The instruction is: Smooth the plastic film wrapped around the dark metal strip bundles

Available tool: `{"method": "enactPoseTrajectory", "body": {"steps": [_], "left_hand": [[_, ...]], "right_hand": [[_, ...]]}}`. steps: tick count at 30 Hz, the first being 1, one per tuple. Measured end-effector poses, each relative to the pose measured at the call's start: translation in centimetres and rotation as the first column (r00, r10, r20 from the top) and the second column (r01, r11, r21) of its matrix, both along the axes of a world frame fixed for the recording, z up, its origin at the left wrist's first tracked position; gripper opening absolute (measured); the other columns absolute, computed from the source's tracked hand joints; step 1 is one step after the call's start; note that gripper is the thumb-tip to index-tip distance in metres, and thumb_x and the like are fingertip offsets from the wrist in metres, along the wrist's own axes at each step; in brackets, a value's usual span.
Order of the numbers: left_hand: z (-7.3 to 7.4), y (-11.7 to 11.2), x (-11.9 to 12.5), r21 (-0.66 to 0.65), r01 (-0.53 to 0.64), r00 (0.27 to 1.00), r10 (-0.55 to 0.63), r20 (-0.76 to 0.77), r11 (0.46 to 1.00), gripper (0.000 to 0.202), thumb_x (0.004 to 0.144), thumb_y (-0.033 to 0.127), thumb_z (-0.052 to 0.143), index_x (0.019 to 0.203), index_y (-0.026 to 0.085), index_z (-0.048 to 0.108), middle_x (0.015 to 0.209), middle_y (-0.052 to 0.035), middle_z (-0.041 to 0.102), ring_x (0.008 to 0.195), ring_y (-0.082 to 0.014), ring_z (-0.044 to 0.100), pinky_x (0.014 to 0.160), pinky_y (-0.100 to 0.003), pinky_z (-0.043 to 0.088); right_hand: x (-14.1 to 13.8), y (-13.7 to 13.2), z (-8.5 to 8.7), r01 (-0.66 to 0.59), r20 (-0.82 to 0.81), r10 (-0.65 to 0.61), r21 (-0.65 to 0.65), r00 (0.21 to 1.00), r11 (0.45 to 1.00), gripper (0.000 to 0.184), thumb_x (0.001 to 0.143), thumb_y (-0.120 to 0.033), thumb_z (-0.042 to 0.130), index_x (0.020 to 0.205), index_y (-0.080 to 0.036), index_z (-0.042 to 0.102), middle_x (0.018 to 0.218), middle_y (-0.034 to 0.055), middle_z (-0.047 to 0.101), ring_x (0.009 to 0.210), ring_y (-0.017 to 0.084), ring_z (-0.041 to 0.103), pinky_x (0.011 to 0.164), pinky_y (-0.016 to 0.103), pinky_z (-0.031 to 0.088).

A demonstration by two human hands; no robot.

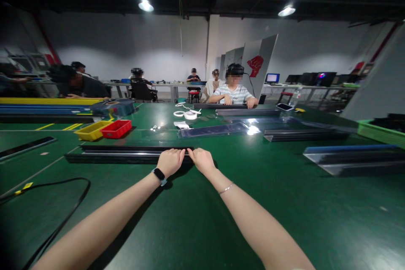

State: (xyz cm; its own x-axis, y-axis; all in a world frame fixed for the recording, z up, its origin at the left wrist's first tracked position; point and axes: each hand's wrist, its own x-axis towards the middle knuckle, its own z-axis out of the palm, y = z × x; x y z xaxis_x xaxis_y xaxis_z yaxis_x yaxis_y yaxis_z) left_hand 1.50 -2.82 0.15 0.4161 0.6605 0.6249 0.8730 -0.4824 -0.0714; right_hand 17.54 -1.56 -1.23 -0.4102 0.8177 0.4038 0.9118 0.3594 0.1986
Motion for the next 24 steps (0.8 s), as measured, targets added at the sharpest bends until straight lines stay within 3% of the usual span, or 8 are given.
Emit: {"method": "enactPoseTrajectory", "body": {"steps": [5, 9, 12, 18, 24], "left_hand": [[-0.1, 0.6, -0.7, 0.02, -0.089, 0.995, 0.088, 0.041, 0.996, 0.048, 0.089, 0.034, 0.023, 0.067, 0.013, 0.06, 0.064, -0.0096, 0.062, 0.065, -0.0182, 0.056, 0.061, -0.029, 0.034], [-0.2, 1.3, -1.6, -0.012, -0.197, 0.978, 0.198, 0.07, 0.98, 0.055, 0.089, 0.037, 0.02, 0.062, 0.011, 0.061, 0.061, -0.0115, 0.061, 0.062, -0.0197, 0.057, 0.058, -0.029, 0.035], [-0.3, 1.6, -1.9, -0.039, -0.216, 0.974, 0.218, 0.067, 0.976, 0.057, 0.089, 0.037, 0.02, 0.058, 0.01, 0.061, 0.059, -0.0117, 0.061, 0.061, -0.0201, 0.058, 0.056, -0.028, 0.035], [-0.4, 1.8, -1.8, -0.041, -0.179, 0.983, 0.181, 0.036, 0.983, 0.058, 0.089, 0.036, 0.019, 0.059, 0.009, 0.061, 0.059, -0.0123, 0.061, 0.06, -0.0201, 0.058, 0.054, -0.028, 0.036], [-0.5, 1.5, -1.0, -0.045, -0.133, 0.99, 0.134, 0.03, 0.99, 0.056, 0.089, 0.035, 0.02, 0.061, 0.009, 0.061, 0.059, -0.0124, 0.061, 0.06, -0.0191, 0.058, 0.054, -0.028, 0.036]], "right_hand": [[1.9, 0.8, 0.1, 0.107, -0.107, -0.111, -0.042, 0.988, 0.993, 0.04, 0.09, -0.033, 0.024, 0.103, -0.016, 0.058, 0.079, 0.0088, 0.062, 0.075, 0.013, 0.056, 0.06, 0.019, 0.034], [3.4, 1.3, 0.1, 0.227, -0.184, -0.23, -0.041, 0.956, 0.973, 0.052, 0.09, -0.038, 0.019, 0.081, -0.013, 0.064, 0.071, 0.009, 0.062, 0.069, 0.013, 0.057, 0.061, 0.021, 0.036], [3.3, 1.3, 0.2, 0.279, -0.225, -0.279, -0.034, 0.934, 0.96, 0.058, 0.09, -0.04, 0.015, 0.071, -0.014, 0.063, 0.069, 0.0088, 0.062, 0.066, 0.014, 0.058, 0.06, 0.022, 0.037], [1.1, 0.4, 0.9, 0.276, -0.288, -0.248, 0.062, 0.925, 0.959, 0.057, 0.089, -0.041, 0.017, 0.068, -0.014, 0.062, 0.07, 0.0092, 0.062, 0.067, 0.014, 0.057, 0.06, 0.023, 0.036], [-1.2, -0.5, 1.6, 0.19, -0.192, -0.165, 0.116, 0.967, 0.975, 0.051, 0.089, -0.037, 0.021, 0.071, -0.013, 0.062, 0.071, 0.011, 0.062, 0.07, 0.015, 0.057, 0.062, 0.024, 0.037]]}}
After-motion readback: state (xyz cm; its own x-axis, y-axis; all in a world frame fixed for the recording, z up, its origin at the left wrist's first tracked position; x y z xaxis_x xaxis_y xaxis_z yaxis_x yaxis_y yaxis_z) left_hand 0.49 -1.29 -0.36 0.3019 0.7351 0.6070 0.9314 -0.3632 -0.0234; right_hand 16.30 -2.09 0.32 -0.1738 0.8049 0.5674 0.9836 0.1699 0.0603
